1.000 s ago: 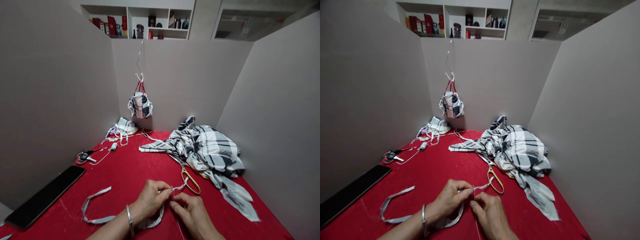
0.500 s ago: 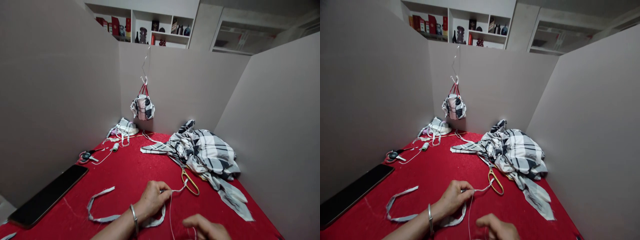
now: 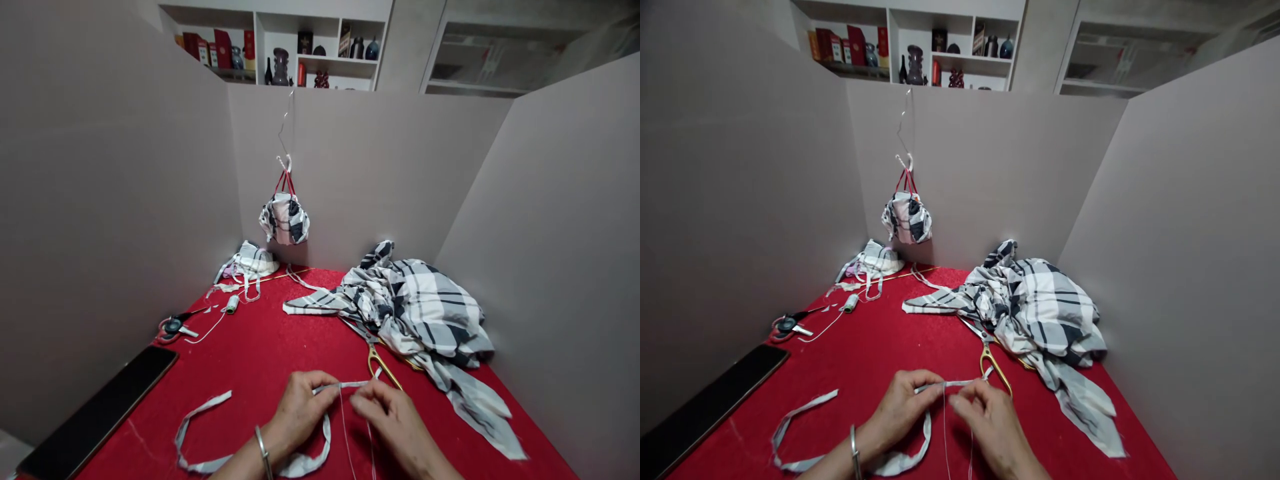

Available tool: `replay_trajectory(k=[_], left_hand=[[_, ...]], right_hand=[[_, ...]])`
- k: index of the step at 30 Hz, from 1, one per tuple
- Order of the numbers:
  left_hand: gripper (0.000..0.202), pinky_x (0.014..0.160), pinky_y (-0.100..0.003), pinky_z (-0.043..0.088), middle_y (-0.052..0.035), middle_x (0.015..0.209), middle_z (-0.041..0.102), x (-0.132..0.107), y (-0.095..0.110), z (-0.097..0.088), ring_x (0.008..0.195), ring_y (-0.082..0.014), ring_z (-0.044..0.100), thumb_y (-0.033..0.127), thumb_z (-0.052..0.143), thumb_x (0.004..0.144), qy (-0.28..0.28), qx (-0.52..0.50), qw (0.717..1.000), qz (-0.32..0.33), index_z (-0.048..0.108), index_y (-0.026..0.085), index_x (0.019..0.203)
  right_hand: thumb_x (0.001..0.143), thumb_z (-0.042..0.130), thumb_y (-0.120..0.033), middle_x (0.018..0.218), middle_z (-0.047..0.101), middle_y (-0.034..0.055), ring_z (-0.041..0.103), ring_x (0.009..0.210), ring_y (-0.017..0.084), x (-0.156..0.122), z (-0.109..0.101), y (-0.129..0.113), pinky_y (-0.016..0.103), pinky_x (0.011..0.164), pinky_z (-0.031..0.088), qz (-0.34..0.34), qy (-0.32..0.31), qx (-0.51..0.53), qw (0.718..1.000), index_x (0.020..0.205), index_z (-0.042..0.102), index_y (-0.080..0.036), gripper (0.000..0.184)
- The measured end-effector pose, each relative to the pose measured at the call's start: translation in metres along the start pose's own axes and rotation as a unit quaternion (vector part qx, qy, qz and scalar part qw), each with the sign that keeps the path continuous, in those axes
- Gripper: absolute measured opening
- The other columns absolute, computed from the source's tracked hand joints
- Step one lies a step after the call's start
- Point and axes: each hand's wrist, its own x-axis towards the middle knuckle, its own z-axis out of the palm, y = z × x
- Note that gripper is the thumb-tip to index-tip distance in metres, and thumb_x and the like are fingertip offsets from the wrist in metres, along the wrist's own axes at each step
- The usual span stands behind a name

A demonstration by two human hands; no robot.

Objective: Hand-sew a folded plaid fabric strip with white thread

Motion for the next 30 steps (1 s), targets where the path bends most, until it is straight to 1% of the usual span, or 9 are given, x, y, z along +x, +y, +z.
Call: replay_trajectory(k=[2, 5, 10, 13, 16, 18, 22, 25, 30], left_hand=[[0.024, 0.057, -0.019, 0.036, -0.0018, 0.068, 0.065, 0.000, 0.001, -0.001, 0.063, -0.0128, 0.051, 0.028, 0.053, 0.077, -0.005, -0.007, 1.000, 0.004, 0.071, 0.013, 0.078], [0.023, 0.057, -0.019, 0.036, -0.0016, 0.067, 0.064, 0.000, 0.001, -0.002, 0.062, -0.0124, 0.050, 0.028, 0.054, 0.077, -0.012, -0.001, 1.000, 0.000, 0.071, 0.012, 0.078], [0.024, 0.054, -0.019, 0.033, -0.0004, 0.064, 0.061, 0.002, -0.002, -0.004, 0.059, -0.0110, 0.046, 0.029, 0.054, 0.077, -0.017, 0.019, 1.000, -0.017, 0.070, 0.012, 0.077], [0.023, 0.052, -0.019, 0.033, -0.0003, 0.063, 0.061, 0.003, -0.003, -0.003, 0.058, -0.0108, 0.046, 0.029, 0.054, 0.077, -0.021, 0.029, 0.999, -0.030, 0.069, 0.012, 0.077], [0.023, 0.054, -0.019, 0.034, -0.0006, 0.064, 0.062, 0.002, -0.001, -0.003, 0.059, -0.0112, 0.047, 0.029, 0.054, 0.078, -0.024, 0.025, 0.999, -0.021, 0.070, 0.012, 0.078], [0.023, 0.057, -0.019, 0.036, -0.0014, 0.068, 0.064, 0.001, 0.001, -0.002, 0.062, -0.0121, 0.050, 0.029, 0.053, 0.078, -0.023, 0.014, 1.000, -0.012, 0.070, 0.013, 0.079], [0.024, 0.059, -0.020, 0.038, -0.0026, 0.070, 0.065, 0.002, 0.000, -0.001, 0.065, -0.0135, 0.052, 0.031, 0.053, 0.078, -0.007, 0.007, 1.000, -0.014, 0.070, 0.013, 0.078], [0.025, 0.055, -0.020, 0.036, -0.0020, 0.065, 0.063, 0.005, -0.002, 0.000, 0.060, -0.0124, 0.049, 0.031, 0.054, 0.077, 0.001, 0.010, 1.000, -0.025, 0.069, 0.012, 0.076], [0.024, 0.054, -0.019, 0.034, -0.0009, 0.063, 0.061, 0.006, 0.000, -0.001, 0.058, -0.0113, 0.046, 0.031, 0.054, 0.076, 0.001, 0.016, 0.999, -0.041, 0.068, 0.011, 0.075]], right_hand=[[0.072, 0.057, -0.031, 0.050, 0.039, -0.0055, 0.034, 0.047, 0.010, -0.004, 0.016, -0.003, 0.020, 0.046, 0.026, -0.007, -0.033, -0.018, 0.999, 0.067, 0.063, -0.014, 0.019], [0.075, 0.051, -0.030, 0.051, 0.042, -0.0036, 0.038, 0.049, 0.011, -0.012, 0.024, 0.007, 0.020, 0.047, 0.028, -0.035, -0.005, -0.049, 0.998, 0.060, 0.058, -0.015, 0.022], [0.078, 0.047, -0.039, 0.055, 0.054, 0.0007, 0.051, 0.053, 0.016, -0.017, -0.013, 0.034, 0.023, 0.051, 0.037, -0.024, 0.042, -0.103, 0.993, 0.060, 0.057, -0.017, 0.030], [0.075, 0.052, -0.044, 0.055, 0.058, 0.0011, 0.053, 0.051, 0.017, -0.016, -0.029, 0.028, 0.024, 0.050, 0.039, 0.002, 0.098, -0.118, 0.988, 0.073, 0.063, -0.017, 0.029], [0.071, 0.057, -0.041, 0.057, 0.061, 0.0016, 0.056, 0.051, 0.018, -0.013, -0.013, 0.010, 0.022, 0.047, 0.041, 0.035, 0.080, -0.020, 0.996, 0.090, 0.066, -0.015, 0.034], [0.067, 0.060, -0.032, 0.072, 0.068, 0.0053, 0.061, 0.062, 0.019, -0.011, 0.009, 0.003, 0.022, 0.054, 0.046, 0.023, 0.035, 0.059, 0.997, 0.092, 0.067, -0.014, 0.032], [0.075, 0.053, -0.032, 0.060, 0.066, 0.0035, 0.058, 0.054, 0.016, -0.006, 0.028, 0.011, 0.020, 0.050, 0.043, -0.048, 0.025, 0.003, 0.999, 0.070, 0.068, -0.015, 0.023], [0.080, 0.047, -0.036, 0.056, 0.062, 0.0024, 0.057, 0.052, 0.016, -0.002, 0.008, 0.022, 0.020, 0.049, 0.042, -0.064, 0.036, -0.088, 0.993, 0.067, 0.066, -0.016, 0.030], [0.076, 0.050, -0.038, 0.081, 0.068, 0.0114, 0.062, 0.071, 0.025, -0.004, -0.025, 0.020, 0.032, 0.067, 0.049, -0.026, 0.093, -0.166, 0.981, 0.102, 0.060, -0.013, 0.038]])
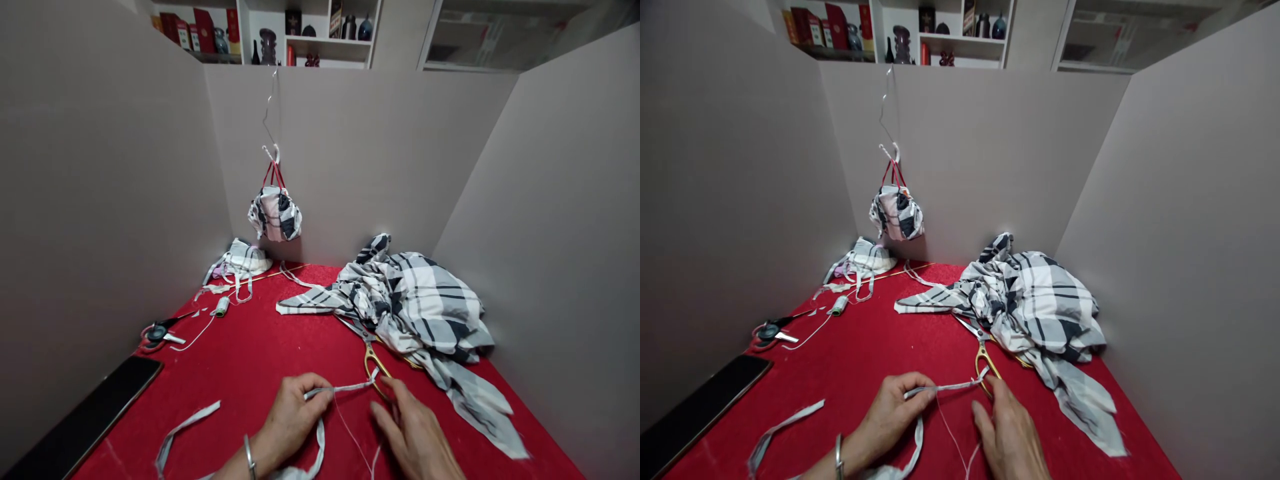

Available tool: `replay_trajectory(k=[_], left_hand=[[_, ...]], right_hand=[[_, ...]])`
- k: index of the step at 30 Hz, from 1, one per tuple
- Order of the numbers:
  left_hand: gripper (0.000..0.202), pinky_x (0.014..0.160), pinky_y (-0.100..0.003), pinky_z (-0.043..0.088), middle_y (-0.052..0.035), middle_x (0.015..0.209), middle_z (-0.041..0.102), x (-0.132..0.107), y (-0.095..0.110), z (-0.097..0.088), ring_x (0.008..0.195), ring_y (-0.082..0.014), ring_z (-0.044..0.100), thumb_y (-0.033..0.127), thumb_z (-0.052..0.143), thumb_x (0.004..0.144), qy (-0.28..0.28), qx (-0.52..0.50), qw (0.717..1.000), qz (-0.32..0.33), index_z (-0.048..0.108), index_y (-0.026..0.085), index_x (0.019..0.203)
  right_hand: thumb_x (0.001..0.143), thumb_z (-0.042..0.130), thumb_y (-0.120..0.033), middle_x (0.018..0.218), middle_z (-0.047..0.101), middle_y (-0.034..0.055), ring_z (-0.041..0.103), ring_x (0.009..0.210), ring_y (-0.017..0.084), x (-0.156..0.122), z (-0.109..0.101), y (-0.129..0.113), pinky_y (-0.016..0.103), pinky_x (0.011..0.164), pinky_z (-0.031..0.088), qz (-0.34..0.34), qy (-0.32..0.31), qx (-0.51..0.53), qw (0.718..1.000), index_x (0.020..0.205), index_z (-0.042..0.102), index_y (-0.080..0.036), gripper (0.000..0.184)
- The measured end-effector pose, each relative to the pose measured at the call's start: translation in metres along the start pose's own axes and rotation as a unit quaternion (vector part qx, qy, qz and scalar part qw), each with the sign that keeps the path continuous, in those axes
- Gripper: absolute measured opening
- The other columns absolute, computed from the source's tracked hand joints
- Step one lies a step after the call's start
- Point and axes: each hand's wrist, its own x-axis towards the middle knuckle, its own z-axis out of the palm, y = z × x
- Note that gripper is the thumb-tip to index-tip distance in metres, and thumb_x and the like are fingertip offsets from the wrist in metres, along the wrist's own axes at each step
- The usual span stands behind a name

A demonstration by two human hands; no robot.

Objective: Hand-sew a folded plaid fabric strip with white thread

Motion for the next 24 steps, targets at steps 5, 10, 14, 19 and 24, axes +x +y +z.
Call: replay_trajectory(k=[5, 10, 14, 19, 24], left_hand=[[0.024, 0.053, -0.019, 0.034, -0.0006, 0.062, 0.060, -0.002, 0.001, -0.001, 0.057, -0.0111, 0.046, 0.030, 0.053, 0.076, -0.006, -0.009, 1.000, 0.002, 0.068, 0.011, 0.075], [0.023, 0.057, -0.020, 0.037, -0.0025, 0.066, 0.064, -0.001, 0.002, -0.003, 0.061, -0.0125, 0.050, 0.028, 0.054, 0.075, -0.001, -0.032, 0.999, 0.009, 0.069, 0.011, 0.075], [0.024, 0.058, -0.020, 0.036, -0.0027, 0.067, 0.065, 0.001, 0.002, -0.006, 0.062, -0.0126, 0.050, 0.028, 0.053, 0.076, -0.009, -0.028, 1.000, 0.004, 0.070, 0.011, 0.075], [0.024, 0.055, -0.019, 0.034, -0.0012, 0.064, 0.062, 0.002, 0.002, -0.008, 0.059, -0.0112, 0.047, 0.029, 0.054, 0.076, -0.024, -0.041, 0.999, -0.007, 0.069, 0.010, 0.074], [0.025, 0.055, -0.019, 0.034, -0.0004, 0.063, 0.060, 0.002, 0.003, -0.007, 0.058, -0.0107, 0.046, 0.030, 0.054, 0.076, -0.025, -0.036, 0.999, -0.016, 0.068, 0.010, 0.074]], right_hand=[[0.087, 0.038, -0.045, 0.068, 0.062, 0.0045, 0.059, 0.058, 0.018, -0.003, 0.015, -0.025, 0.025, 0.052, 0.048, 0.013, -0.095, 0.188, 0.977, 0.100, 0.063, -0.016, 0.040], [0.088, 0.045, -0.040, 0.079, 0.060, 0.0058, 0.059, 0.077, 0.019, -0.002, 0.039, -0.029, 0.027, 0.070, 0.049, -0.086, -0.094, 0.217, 0.968, 0.099, 0.069, -0.021, 0.032], [0.088, 0.047, -0.031, 0.078, 0.062, 0.0051, 0.061, 0.075, 0.018, -0.004, 0.046, -0.015, 0.024, 0.069, 0.049, -0.108, -0.083, 0.182, 0.974, 0.104, 0.067, -0.023, 0.027], [0.087, 0.049, -0.029, 0.077, 0.062, 0.0051, 0.061, 0.071, 0.017, -0.011, 0.053, -0.007, 0.021, 0.064, 0.049, -0.126, -0.070, 0.182, 0.973, 0.105, 0.065, -0.020, 0.026], [0.088, 0.048, -0.028, 0.074, 0.060, 0.0051, 0.060, 0.070, 0.017, -0.014, 0.052, -0.010, 0.021, 0.063, 0.048, -0.129, -0.057, 0.170, 0.975, 0.104, 0.067, -0.019, 0.026]])
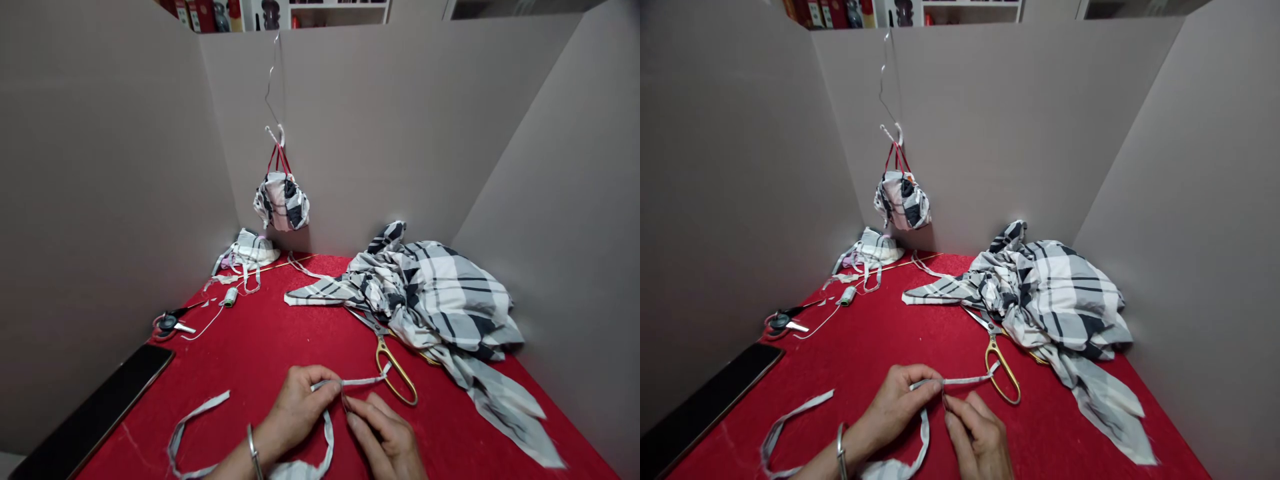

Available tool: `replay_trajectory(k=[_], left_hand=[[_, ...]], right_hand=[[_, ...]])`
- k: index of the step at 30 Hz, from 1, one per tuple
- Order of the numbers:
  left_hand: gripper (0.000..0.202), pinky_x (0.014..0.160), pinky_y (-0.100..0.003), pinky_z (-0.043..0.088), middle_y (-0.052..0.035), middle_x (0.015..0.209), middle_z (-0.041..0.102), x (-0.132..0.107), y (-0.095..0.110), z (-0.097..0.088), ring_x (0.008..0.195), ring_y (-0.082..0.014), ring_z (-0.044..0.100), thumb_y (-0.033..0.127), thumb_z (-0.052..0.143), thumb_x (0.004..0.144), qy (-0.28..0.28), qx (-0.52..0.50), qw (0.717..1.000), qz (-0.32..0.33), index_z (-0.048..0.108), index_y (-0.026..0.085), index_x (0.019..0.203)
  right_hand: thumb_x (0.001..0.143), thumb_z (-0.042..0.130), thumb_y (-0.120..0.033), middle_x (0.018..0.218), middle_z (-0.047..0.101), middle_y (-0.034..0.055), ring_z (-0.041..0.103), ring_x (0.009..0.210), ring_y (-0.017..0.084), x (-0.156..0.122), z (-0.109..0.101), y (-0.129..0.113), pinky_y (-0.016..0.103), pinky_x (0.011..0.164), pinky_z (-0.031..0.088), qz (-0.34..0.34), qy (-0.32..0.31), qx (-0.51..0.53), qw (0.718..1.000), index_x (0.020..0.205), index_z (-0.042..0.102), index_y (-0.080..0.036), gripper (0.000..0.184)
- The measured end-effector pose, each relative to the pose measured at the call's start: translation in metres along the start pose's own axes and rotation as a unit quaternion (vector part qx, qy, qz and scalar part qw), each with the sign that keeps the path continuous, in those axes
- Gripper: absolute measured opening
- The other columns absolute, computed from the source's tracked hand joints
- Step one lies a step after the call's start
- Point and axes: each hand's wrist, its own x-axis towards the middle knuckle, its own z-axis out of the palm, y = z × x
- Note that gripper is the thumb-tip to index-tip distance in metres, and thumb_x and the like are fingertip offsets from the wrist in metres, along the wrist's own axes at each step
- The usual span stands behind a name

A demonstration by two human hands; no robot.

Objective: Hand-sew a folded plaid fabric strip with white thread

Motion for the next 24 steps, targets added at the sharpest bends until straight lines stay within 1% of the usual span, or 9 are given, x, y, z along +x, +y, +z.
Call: replay_trajectory(k=[9, 18, 24], left_hand=[[0.025, 0.054, -0.019, 0.034, -0.0006, 0.063, 0.060, 0.0003, -0.0017, 0.0011, 0.058, -0.0111, 0.046, 0.032, 0.054, 0.076, 0.010, 0.018, 1.000, -0.005, 0.068, 0.011, 0.075], [0.025, 0.053, -0.019, 0.033, -0.0003, 0.061, 0.059, 0.0018, -0.0041, 0.0014, 0.056, -0.0105, 0.044, 0.032, 0.055, 0.076, 0.011, 0.005, 1.000, -0.012, 0.068, 0.011, 0.075], [0.024, 0.055, -0.019, 0.035, -0.0005, 0.063, 0.061, 0.0014, -0.0016, 0.0008, 0.058, -0.0111, 0.047, 0.031, 0.054, 0.076, 0.010, 0.017, 1.000, -0.002, 0.068, 0.012, 0.075]], right_hand=[[0.088, 0.046, -0.030, 0.073, 0.062, 0.0054, 0.061, 0.070, 0.018, -0.0004, -0.0014, 0.0024, 0.022, 0.063, 0.049, 0.002, 0.012, -0.019, 1.000, 0.101, 0.068, -0.020, 0.027], [0.087, 0.048, -0.028, 0.069, 0.060, 0.0035, 0.060, 0.065, 0.016, -0.0007, -0.0008, 0.0040, 0.020, 0.060, 0.048, -0.007, 0.014, -0.024, 1.000, 0.101, 0.068, -0.019, 0.026], [0.088, 0.047, -0.028, 0.068, 0.059, 0.0039, 0.059, 0.065, 0.016, -0.0008, -0.0015, 0.0034, 0.021, 0.059, 0.047, -0.004, 0.010, -0.032, 0.999, 0.100, 0.068, -0.018, 0.026]])
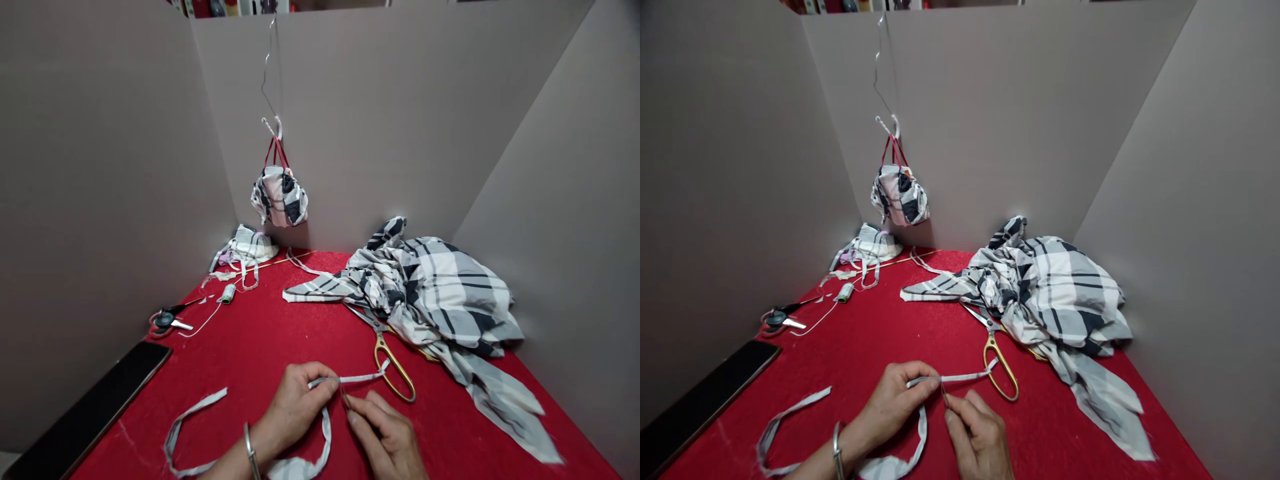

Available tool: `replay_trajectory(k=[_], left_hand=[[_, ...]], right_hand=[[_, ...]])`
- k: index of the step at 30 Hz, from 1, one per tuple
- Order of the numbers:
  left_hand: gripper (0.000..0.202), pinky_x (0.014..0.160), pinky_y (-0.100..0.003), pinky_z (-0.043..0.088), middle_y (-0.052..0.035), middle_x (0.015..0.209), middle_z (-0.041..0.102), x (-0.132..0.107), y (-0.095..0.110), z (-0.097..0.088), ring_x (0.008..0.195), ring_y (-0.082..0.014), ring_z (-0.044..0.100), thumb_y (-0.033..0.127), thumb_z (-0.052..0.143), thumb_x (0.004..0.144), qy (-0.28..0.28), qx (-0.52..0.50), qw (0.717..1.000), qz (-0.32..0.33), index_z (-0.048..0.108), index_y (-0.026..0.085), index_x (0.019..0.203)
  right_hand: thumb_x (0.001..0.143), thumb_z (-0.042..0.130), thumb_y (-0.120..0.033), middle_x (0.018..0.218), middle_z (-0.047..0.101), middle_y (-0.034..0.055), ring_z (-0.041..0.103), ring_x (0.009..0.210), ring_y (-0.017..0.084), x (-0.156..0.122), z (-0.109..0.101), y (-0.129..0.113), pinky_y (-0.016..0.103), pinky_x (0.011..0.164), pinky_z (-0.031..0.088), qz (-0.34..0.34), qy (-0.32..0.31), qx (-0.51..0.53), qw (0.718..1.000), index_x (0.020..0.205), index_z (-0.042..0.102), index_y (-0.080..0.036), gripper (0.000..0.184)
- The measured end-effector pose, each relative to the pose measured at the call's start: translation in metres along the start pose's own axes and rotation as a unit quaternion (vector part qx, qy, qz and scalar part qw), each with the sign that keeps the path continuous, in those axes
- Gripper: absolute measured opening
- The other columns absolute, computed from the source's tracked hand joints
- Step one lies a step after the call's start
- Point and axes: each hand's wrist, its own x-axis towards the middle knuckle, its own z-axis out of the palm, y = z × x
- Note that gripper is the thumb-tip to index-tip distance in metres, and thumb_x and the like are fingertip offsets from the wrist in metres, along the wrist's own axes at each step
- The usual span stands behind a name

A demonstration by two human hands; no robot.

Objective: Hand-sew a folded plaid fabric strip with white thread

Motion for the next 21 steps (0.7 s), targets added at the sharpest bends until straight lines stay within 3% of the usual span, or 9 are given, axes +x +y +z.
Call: replay_trajectory(k=[12, 21], left_hand=[[0.022, 0.056, -0.019, 0.035, -0.0009, 0.064, 0.062, -0.0019, -0.0001, 0.0003, 0.059, -0.0115, 0.049, 0.027, 0.052, 0.077, 0.009, 0.028, 0.999, 0.019, 0.068, 0.012, 0.076], [0.022, 0.056, -0.019, 0.037, -0.0017, 0.064, 0.062, -0.0056, -0.0020, 0.0076, 0.059, -0.0122, 0.051, 0.027, 0.050, 0.081, 0.053, 0.062, 0.995, 0.051, 0.066, 0.013, 0.073]], right_hand=[[0.088, 0.046, -0.028, 0.068, 0.059, 0.0035, 0.059, 0.063, 0.016, -0.0002, 0.0011, -0.0027, 0.020, 0.058, 0.046, -0.006, 0.015, 0.003, 1.000, 0.098, 0.069, -0.019, 0.026], [0.088, 0.048, -0.033, 0.078, 0.066, 0.0057, 0.062, 0.073, 0.018, -0.0001, 0.0063, -0.0032, 0.022, 0.067, 0.049, 0.002, 0.044, 0.033, 0.998, 0.099, 0.069, -0.022, 0.026]])
